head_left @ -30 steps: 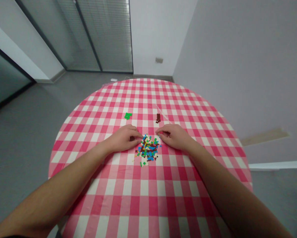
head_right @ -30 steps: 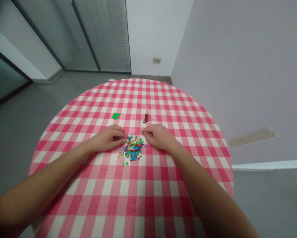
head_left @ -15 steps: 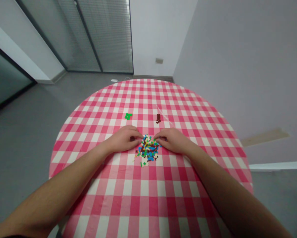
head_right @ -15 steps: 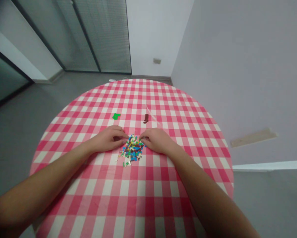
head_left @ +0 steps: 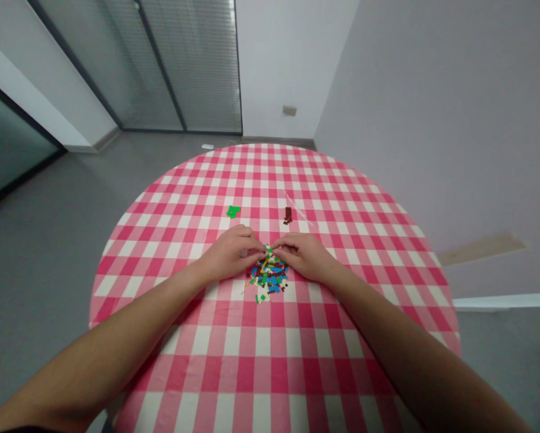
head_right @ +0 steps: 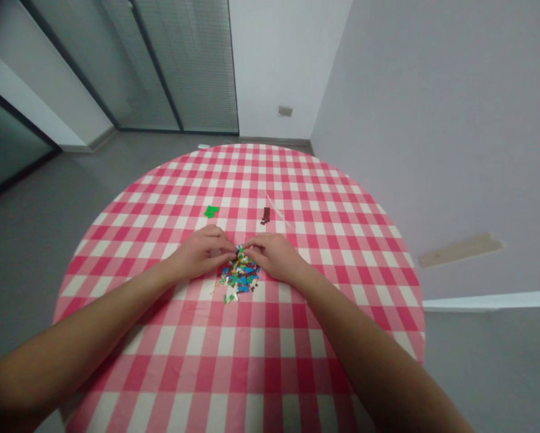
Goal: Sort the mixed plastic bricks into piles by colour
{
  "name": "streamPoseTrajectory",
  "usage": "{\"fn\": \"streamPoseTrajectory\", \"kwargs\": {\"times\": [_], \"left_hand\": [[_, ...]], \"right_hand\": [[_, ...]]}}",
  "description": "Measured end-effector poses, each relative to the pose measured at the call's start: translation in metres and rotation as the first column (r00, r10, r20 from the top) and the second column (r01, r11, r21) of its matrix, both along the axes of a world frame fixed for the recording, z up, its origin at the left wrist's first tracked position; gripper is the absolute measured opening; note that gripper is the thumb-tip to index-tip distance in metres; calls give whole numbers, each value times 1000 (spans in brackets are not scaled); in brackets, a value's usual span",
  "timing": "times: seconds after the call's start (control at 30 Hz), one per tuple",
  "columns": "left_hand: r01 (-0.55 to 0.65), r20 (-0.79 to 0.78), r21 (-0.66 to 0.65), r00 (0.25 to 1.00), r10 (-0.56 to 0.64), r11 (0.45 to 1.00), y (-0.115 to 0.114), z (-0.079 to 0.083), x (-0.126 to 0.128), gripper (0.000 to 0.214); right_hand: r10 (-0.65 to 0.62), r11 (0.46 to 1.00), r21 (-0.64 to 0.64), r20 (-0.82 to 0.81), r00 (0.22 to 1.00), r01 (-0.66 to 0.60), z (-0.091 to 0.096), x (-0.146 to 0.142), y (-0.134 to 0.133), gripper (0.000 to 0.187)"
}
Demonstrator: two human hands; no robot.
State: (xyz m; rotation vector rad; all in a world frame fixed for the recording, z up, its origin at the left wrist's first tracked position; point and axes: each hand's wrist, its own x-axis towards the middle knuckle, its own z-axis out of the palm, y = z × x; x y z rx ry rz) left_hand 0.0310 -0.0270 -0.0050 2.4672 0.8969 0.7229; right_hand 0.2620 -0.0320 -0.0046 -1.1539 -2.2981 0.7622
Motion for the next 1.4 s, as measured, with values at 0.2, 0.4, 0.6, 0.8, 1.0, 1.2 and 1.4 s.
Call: {"fn": "streamPoseTrajectory", "kwargs": {"times": [0.2,0.4,0.6,0.8,1.0,1.2,1.4], "left_hand": [[-43,-10,5,999,43,999,0,1,3,12],[-33,-5,6,999,33,999,-2,1,6,12],[-225,-29,41,974,226,974,10,3,-11,15],[-574,-112,8,813,571,819,38,0,-48,24],[-595,-135,7,796,591,804,45,-5,-53,22],[-606,-139,-9,789,599,796,45,-7,-51,23],[-709,-176,-8,695,697,705,44,-7,-48,24]], "right_hand": [[21,999,49,12,1000,-21,-2,-3,-2,13],[32,999,30,5,999,-33,-4,-5,-4,14],[-5,996,93,30,1000,2,-6,0,0,23],[-135,977,166,10,991,132,-10,12,10,24],[-132,978,165,-4,991,131,-12,16,14,24],[-118,980,162,-5,993,117,-13,16,14,24],[-108,980,170,-7,994,108,-15,16,15,24]]}}
